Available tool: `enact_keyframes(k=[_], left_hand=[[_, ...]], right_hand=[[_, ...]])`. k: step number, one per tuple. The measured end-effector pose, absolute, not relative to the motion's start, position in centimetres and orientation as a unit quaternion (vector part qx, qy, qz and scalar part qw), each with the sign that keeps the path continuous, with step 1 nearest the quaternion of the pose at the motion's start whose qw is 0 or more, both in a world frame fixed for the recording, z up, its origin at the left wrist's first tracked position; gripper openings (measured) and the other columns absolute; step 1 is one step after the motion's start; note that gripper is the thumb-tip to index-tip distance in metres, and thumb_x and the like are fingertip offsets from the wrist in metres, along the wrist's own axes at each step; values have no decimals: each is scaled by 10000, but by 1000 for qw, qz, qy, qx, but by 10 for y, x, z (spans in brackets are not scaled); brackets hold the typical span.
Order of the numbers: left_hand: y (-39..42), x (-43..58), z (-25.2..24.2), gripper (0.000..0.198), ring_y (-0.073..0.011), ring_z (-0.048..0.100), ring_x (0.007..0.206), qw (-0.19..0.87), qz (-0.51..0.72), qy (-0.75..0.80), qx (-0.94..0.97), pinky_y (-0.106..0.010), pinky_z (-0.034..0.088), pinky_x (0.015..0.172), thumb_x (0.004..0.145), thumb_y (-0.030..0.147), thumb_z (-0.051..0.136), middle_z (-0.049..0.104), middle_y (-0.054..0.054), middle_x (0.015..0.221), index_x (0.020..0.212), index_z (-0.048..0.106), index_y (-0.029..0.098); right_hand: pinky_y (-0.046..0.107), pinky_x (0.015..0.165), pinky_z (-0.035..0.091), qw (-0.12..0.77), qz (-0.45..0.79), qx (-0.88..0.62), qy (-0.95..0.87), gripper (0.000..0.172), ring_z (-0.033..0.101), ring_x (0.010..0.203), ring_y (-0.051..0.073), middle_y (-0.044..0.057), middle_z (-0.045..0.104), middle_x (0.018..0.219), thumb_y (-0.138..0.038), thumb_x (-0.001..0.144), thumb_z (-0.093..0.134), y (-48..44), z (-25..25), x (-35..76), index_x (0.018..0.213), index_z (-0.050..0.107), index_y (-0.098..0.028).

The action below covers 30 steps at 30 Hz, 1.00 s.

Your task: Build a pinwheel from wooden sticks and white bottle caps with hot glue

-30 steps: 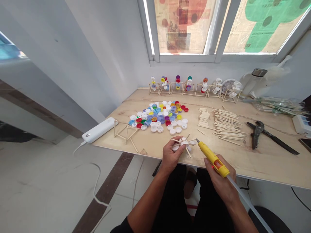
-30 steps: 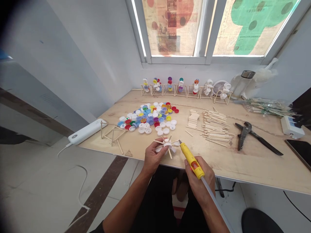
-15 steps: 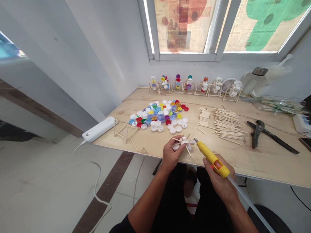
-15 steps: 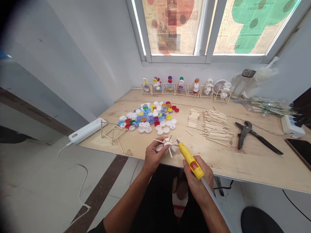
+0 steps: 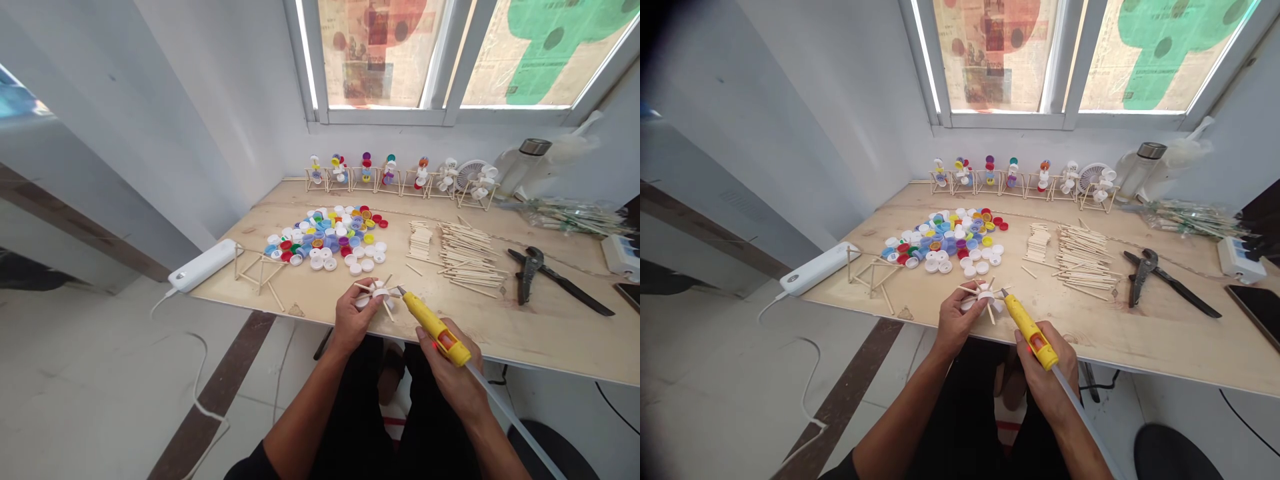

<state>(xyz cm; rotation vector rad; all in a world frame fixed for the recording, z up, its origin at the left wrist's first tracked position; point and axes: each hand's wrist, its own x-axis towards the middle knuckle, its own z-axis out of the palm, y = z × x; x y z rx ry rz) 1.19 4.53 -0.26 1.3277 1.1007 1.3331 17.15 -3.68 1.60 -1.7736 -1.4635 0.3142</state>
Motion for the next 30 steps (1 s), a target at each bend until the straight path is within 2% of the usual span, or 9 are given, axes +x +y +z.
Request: enact_keyframes(k=[30], left_hand=[[46,11,-4,337,-203,668,888,466,541,451,536,-299,516,802,737,317,669,707,-93,1054,1029,654,150]], right_hand=[[220,473,350,392,124,-708,-574,333,440,470,113,-43,468,506,-495,807,517,-33,16,168,613,465,-230]])
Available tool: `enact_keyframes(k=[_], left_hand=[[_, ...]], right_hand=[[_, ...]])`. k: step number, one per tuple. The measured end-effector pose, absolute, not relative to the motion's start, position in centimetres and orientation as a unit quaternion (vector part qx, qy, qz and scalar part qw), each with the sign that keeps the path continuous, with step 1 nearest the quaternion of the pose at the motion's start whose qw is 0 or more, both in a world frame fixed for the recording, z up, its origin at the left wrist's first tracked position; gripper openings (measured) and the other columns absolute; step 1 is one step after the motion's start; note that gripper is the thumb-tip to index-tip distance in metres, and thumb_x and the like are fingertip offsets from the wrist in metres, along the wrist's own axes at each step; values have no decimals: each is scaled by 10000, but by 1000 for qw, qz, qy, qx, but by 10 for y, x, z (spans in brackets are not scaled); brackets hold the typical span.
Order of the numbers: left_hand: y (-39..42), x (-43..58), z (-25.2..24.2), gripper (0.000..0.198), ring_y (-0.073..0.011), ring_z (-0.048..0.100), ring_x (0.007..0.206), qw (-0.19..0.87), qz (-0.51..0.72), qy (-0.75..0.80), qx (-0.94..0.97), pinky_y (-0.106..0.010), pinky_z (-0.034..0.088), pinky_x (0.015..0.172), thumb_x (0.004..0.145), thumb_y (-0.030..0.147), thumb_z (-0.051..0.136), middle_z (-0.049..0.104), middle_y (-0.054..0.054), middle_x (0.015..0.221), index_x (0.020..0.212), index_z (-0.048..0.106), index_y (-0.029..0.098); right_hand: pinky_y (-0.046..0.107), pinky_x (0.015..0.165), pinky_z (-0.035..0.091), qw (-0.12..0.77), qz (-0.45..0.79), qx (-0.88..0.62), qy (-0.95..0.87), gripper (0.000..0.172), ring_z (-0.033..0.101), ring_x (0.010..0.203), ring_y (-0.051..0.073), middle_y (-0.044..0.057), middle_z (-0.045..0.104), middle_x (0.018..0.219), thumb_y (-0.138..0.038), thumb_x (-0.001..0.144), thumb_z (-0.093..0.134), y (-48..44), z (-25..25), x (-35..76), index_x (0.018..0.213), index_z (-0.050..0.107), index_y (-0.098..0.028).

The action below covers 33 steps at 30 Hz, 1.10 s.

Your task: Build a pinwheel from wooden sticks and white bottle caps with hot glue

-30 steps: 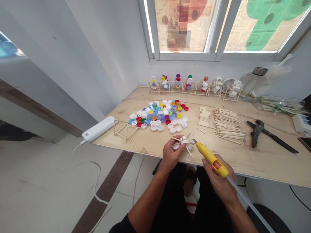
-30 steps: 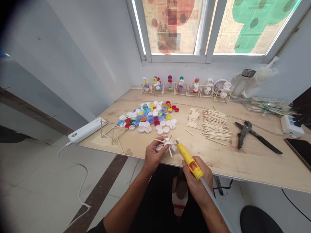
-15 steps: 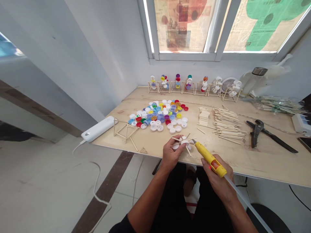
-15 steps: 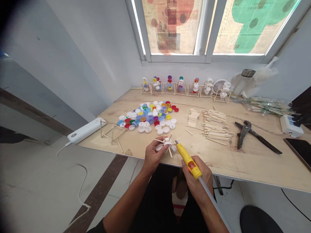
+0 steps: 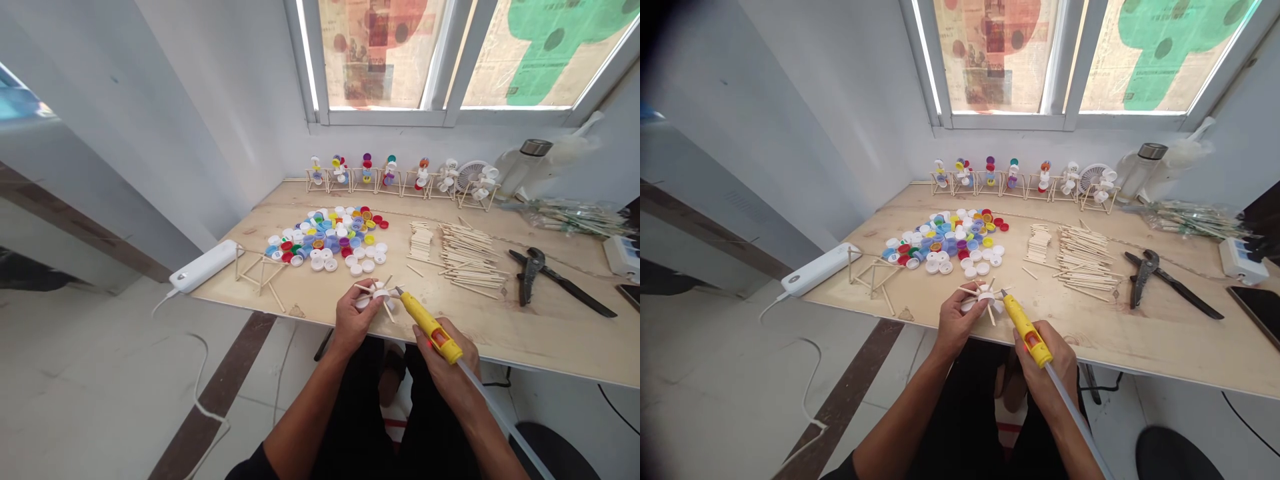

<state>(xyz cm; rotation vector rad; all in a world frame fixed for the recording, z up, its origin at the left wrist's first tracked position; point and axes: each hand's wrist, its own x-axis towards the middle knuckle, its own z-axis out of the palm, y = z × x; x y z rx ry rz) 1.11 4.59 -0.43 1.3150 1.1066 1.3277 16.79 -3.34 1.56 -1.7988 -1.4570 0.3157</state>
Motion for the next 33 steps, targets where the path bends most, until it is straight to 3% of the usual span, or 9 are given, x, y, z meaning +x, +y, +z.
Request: enact_keyframes(k=[33], left_hand=[[45,12,-3,346,-206,669,865,461,544,459,530,-304,523,784,722,323,682,718,-90,1008,1018,663,145]], right_hand=[[237,498,350,397,98,-723,-557,349,453,484,127,-36,475,512,-521,823,485,-37,16,164,627,462,-232]])
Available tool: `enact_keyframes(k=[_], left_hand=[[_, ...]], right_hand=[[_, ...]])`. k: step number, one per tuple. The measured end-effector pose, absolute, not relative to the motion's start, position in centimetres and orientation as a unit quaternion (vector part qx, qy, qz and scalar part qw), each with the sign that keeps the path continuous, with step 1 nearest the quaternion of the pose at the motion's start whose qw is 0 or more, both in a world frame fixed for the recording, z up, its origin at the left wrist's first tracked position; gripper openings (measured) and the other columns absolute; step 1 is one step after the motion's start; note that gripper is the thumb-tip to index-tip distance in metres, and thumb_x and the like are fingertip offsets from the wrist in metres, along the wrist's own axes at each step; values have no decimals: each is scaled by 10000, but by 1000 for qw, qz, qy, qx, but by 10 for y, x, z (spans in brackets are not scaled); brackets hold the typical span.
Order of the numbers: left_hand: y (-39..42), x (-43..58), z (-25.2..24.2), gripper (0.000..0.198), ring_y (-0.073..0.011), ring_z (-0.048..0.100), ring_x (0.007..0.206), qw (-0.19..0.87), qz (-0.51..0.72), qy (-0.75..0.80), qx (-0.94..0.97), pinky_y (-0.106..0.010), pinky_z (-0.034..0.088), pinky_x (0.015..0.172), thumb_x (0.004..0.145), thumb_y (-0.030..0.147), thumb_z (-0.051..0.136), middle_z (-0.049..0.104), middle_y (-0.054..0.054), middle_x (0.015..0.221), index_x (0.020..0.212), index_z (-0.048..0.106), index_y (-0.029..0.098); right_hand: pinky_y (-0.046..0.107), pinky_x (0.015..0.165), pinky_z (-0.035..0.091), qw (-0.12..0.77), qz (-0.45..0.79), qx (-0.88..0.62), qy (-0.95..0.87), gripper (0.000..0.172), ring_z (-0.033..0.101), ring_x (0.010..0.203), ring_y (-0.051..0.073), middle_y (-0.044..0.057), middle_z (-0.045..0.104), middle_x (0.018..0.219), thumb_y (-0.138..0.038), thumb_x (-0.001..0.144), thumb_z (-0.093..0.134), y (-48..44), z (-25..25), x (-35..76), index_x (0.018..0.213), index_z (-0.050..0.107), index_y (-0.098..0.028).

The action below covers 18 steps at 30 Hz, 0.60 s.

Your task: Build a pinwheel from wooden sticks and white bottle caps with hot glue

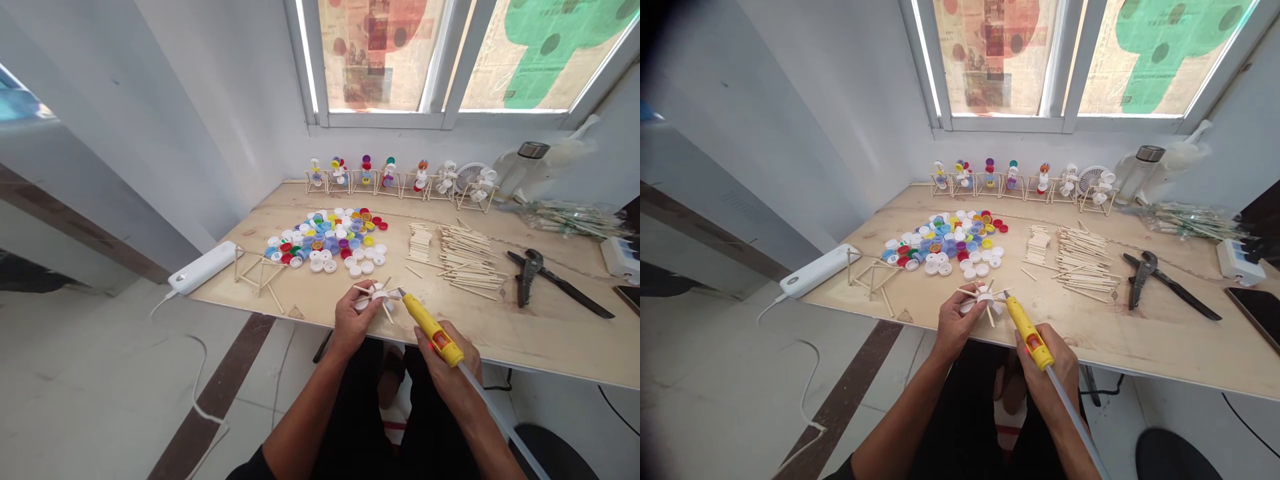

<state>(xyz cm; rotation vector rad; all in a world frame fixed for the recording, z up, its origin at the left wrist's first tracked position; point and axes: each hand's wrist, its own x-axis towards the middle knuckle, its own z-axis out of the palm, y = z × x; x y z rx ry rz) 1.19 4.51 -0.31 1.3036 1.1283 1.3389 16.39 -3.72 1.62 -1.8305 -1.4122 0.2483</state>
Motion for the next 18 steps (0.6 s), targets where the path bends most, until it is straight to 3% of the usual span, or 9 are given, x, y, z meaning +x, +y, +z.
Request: enact_keyframes(k=[10,18], left_hand=[[45,11,-2,323,-214,668,887,456,544,455,538,-319,521,810,727,311,675,714,-97,1039,1007,670,150],[45,12,-3,336,-199,667,856,459,539,456,539,-287,523,763,734,313,673,719,-83,1004,1030,662,154]], right_hand=[[237,495,359,399,92,-724,-555,331,443,480,124,-36,472,524,-521,825,493,-37,19,168,677,511,-226],[238,487,345,399,99,-719,-561,345,434,467,121,-41,461,511,-519,829,486,-36,22,165,638,459,-233]])
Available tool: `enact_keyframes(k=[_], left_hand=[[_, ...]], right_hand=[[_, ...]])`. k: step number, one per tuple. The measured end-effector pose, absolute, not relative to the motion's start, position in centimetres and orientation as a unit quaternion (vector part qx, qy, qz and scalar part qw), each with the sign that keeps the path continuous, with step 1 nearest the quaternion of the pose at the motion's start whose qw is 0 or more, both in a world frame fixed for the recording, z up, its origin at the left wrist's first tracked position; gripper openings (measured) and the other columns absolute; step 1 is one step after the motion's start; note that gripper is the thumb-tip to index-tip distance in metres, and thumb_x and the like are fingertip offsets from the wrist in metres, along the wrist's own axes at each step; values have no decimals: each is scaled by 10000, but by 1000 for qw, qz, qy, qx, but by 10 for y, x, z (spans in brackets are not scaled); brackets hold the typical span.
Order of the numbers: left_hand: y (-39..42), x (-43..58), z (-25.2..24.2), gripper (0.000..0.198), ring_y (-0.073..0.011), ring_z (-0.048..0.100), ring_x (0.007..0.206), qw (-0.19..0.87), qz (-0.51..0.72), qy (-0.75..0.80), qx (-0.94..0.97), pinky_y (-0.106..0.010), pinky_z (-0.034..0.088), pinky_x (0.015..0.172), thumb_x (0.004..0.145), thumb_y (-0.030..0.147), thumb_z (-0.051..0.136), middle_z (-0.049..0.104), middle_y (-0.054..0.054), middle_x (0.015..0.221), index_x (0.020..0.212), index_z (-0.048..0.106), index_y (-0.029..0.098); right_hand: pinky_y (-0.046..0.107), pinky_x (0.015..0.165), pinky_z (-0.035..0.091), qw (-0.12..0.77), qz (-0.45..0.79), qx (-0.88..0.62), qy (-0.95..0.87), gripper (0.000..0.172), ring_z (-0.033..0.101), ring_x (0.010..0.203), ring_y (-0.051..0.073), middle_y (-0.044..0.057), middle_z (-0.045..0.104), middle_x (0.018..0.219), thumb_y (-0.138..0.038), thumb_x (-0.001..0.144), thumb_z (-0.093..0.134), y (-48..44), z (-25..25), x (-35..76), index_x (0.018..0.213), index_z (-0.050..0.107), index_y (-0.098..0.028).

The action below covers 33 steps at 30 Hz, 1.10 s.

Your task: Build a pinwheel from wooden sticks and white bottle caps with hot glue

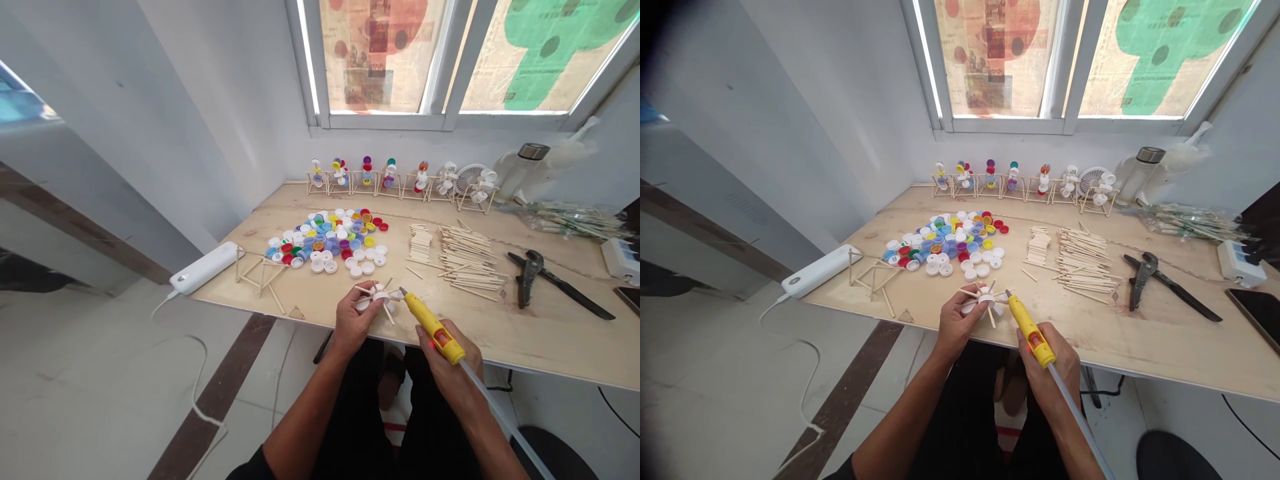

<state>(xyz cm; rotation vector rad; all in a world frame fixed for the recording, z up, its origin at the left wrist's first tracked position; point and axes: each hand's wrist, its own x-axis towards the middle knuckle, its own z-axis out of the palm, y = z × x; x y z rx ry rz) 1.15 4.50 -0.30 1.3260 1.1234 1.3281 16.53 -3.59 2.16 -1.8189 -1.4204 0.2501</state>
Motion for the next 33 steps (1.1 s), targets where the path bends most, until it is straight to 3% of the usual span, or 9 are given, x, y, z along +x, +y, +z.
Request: enact_keyframes(k=[26,33], left_hand=[[46,11,-6,346,-194,657,867,468,539,450,536,-276,503,777,740,322,672,711,-82,1012,1038,656,146],[46,11,-5,343,-191,649,868,468,538,452,536,-267,497,765,741,319,674,705,-81,1028,1039,659,149]], right_hand=[[231,514,372,388,130,-720,-561,311,468,511,126,-40,495,546,-510,819,512,-37,13,178,686,519,-228],[224,452,354,386,70,-744,-542,324,442,450,117,-46,462,497,-525,784,540,-36,11,197,662,515,-226]])
